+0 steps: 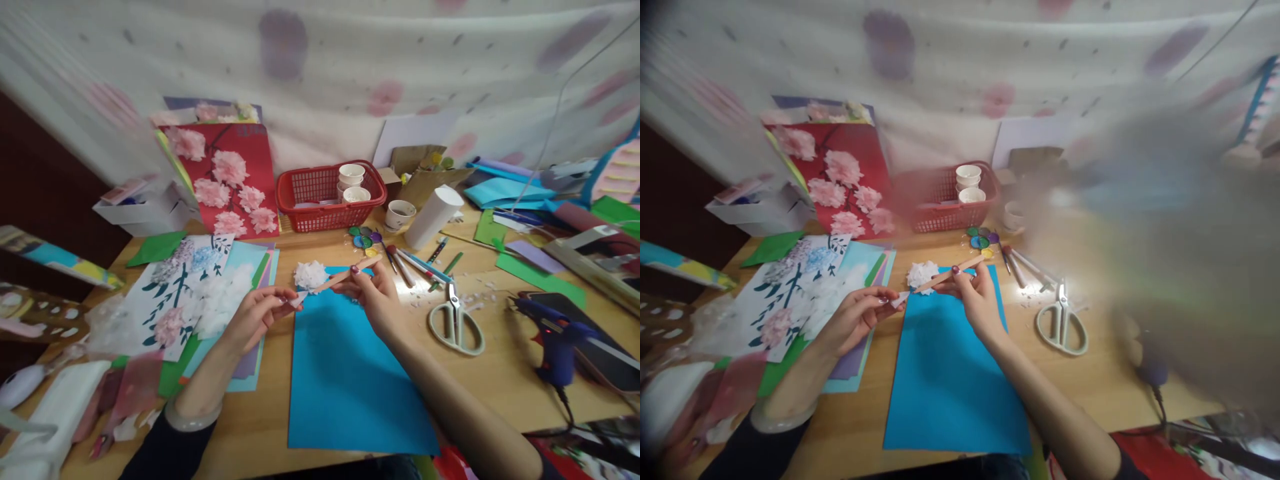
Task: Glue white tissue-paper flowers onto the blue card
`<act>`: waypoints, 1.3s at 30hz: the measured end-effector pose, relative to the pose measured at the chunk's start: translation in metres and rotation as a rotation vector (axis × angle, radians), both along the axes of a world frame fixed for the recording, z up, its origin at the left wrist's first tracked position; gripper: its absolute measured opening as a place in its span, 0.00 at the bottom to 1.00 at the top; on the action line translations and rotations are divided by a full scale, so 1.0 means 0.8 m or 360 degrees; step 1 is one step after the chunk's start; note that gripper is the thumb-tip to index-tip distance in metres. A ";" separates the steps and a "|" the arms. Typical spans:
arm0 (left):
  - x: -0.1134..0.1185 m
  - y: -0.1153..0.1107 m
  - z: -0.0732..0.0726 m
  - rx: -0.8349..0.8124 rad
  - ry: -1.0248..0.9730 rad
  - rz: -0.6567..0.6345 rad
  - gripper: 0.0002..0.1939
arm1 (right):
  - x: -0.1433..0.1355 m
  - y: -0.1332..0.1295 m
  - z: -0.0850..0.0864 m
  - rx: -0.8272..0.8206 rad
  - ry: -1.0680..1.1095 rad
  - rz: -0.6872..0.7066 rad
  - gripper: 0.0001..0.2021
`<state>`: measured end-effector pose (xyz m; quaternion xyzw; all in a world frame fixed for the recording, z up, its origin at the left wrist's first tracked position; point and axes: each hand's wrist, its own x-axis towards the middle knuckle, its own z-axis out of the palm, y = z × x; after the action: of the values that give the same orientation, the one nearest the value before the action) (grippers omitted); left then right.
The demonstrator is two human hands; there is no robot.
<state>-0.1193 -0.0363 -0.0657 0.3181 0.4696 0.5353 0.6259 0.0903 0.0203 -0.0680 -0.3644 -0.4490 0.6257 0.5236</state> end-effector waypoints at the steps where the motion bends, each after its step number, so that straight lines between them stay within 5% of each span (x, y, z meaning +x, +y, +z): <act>1: 0.001 0.004 0.000 -0.0003 -0.0015 -0.0021 0.07 | 0.002 0.000 0.000 0.0019 -0.0009 -0.0021 0.17; 11: 0.007 0.020 -0.009 0.0007 0.0262 -0.0187 0.16 | 0.002 -0.001 -0.001 0.0102 -0.0063 0.0099 0.17; 21: -0.004 0.018 -0.015 0.0035 0.0242 -0.0370 0.08 | 0.007 0.001 0.004 0.0174 -0.0166 -0.0008 0.13; 29: 0.002 0.017 -0.020 0.0094 0.0428 -0.0403 0.08 | 0.002 -0.003 -0.002 0.0166 -0.0139 0.0191 0.14; 39: 0.007 0.012 -0.006 0.0250 0.0708 -0.0600 0.10 | 0.001 -0.001 -0.014 0.0248 -0.0152 0.0181 0.14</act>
<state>-0.1141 -0.0267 -0.0705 0.5567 0.4849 0.3614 0.5694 0.0909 0.0193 -0.0793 -0.3259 -0.5406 0.5995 0.4921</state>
